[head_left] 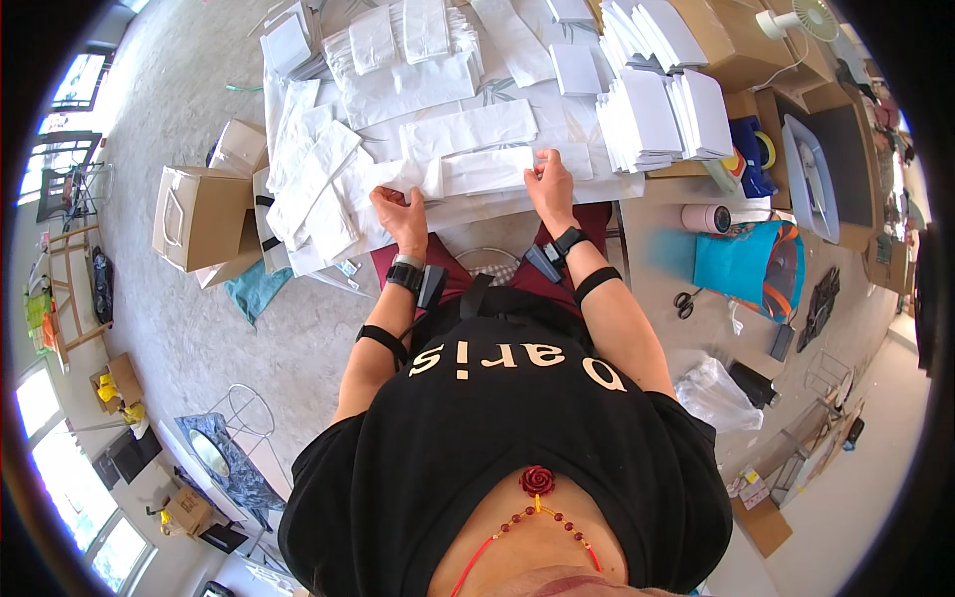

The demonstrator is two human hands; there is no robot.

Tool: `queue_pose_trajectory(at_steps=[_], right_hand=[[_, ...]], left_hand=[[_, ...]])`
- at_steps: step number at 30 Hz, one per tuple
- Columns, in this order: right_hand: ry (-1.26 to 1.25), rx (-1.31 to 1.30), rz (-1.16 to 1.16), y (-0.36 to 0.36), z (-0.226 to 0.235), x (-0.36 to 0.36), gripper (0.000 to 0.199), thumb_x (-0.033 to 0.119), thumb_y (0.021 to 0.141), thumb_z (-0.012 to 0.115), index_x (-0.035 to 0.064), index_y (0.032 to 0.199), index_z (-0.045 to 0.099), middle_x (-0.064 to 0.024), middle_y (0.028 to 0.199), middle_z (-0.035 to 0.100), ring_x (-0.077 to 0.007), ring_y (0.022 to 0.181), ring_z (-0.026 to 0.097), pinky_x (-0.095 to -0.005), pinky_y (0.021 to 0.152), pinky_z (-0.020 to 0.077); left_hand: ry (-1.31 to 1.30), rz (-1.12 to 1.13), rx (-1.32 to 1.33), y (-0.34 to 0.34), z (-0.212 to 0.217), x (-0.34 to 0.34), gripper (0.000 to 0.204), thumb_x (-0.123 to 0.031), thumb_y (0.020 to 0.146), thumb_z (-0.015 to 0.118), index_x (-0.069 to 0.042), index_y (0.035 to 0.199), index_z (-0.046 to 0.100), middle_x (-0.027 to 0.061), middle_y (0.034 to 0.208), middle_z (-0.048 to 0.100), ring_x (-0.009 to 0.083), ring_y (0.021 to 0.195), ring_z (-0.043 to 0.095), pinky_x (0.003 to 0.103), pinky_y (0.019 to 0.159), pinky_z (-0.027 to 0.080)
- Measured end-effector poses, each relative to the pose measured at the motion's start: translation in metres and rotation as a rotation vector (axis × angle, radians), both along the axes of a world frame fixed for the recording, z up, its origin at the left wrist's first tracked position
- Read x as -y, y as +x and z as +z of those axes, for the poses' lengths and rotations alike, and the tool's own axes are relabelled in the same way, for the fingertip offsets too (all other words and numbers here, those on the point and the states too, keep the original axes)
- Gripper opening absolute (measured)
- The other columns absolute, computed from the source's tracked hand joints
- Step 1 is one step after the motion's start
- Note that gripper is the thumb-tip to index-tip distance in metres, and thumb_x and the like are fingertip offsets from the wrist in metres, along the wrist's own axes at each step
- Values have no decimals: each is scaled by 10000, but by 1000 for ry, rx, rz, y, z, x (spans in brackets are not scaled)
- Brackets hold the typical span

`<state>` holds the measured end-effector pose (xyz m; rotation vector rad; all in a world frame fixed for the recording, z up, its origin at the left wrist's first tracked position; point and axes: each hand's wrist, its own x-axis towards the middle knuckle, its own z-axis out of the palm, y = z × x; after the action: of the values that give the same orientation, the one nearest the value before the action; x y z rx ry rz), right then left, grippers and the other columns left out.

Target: The person folds white paper envelopes one at a time on a table, pressing the creases by hand and placing them into a stack.

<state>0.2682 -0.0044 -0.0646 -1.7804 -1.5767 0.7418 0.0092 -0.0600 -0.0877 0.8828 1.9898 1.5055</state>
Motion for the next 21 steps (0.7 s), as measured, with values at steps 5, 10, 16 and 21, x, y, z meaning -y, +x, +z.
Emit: queue_pose_trajectory(at_steps=[5,10,16,21], right_hand=[[3,20,14,1,-2,0,400,87,847,752,14,1186,552,-167,878,712,-373,831,706,-458,764,551],[-6,29,13,1,-1,-1,406,88,842,755,15,1187,553,-164,872,710,-373,832,705,-463,765,548],[31,30,9,0,-3,0,394,96,850,753,14,1186,564,-151,844,712,-356,799,706,-452,747,549],[72,36,-7,0,-9,-2,382,102,857,759,7,1180,580,-139,805,719,-325,752,712,-427,721,551]], left_hand=[[-25,4,-6,2,4,0,447,-41,817,786,-17,1128,466,66,940,548,164,833,559,318,780,503],[-36,11,-33,7,16,1,470,-26,816,786,-20,1151,456,68,948,554,168,842,569,322,788,509],[-62,5,-52,4,14,3,511,-20,818,784,-7,1203,447,85,1008,567,172,877,598,322,815,522],[-57,3,-33,8,18,3,543,-30,820,781,0,1236,433,88,1036,562,164,885,592,313,819,520]])
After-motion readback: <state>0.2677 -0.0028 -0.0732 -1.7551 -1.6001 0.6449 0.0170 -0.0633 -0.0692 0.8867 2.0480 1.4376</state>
